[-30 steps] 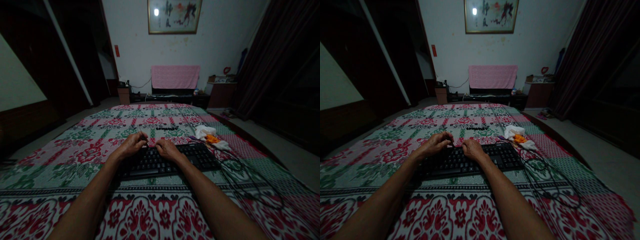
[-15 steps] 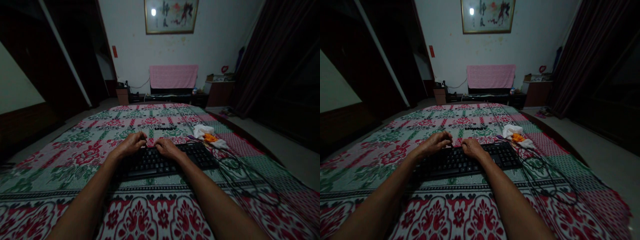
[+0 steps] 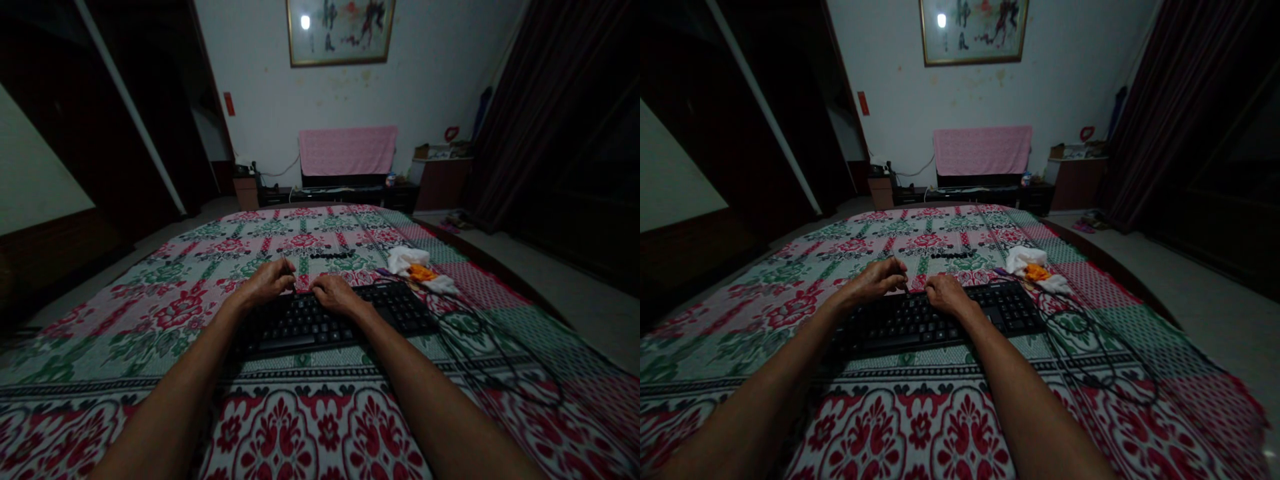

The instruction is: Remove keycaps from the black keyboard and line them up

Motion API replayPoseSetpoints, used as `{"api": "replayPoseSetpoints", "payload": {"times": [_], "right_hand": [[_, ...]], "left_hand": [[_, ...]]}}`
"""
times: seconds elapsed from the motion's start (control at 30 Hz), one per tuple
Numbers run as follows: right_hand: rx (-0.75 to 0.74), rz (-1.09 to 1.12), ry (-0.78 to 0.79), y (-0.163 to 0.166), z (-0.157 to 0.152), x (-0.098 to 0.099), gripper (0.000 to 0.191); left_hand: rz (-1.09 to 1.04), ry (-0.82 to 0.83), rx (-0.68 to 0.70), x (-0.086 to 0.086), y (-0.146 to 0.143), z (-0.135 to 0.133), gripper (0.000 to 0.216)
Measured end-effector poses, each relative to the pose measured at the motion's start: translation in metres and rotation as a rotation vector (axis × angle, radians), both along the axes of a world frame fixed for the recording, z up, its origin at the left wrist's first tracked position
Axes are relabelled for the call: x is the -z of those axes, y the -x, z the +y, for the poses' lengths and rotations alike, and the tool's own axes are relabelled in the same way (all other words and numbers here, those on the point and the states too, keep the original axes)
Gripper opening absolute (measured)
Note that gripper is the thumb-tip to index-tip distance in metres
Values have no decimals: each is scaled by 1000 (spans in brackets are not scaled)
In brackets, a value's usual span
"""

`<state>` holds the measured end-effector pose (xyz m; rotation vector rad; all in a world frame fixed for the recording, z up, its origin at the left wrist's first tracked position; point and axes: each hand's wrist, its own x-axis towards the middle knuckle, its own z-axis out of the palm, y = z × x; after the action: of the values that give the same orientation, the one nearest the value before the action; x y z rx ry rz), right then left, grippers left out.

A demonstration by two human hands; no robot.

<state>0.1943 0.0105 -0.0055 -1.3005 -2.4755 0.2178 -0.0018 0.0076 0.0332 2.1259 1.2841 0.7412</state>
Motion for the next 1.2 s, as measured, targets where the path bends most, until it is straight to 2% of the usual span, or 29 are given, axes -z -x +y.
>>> {"api": "replayPoseSetpoints", "payload": {"times": [0.13,0.23,0.5,0.87,1.07,1.2], "right_hand": [[21,-3,-5,0,1,2,31],[22,-4,-3,0,1,4,31],[10,5,-35,0,4,8,30],[4,-22,-36,1,0,2,31],[15,-29,-24,1,-2,0,31],[16,-29,-8,1,-2,1,32]], "left_hand": [[113,-133,-26,2,-3,-13,18],[176,-171,-16,1,-4,-18,18],[171,-169,-42,1,-6,-17,19],[204,-86,-26,-5,-7,0,16],[283,-268,-47,2,-10,-19,18],[299,-275,-56,4,-12,-27,19]]}}
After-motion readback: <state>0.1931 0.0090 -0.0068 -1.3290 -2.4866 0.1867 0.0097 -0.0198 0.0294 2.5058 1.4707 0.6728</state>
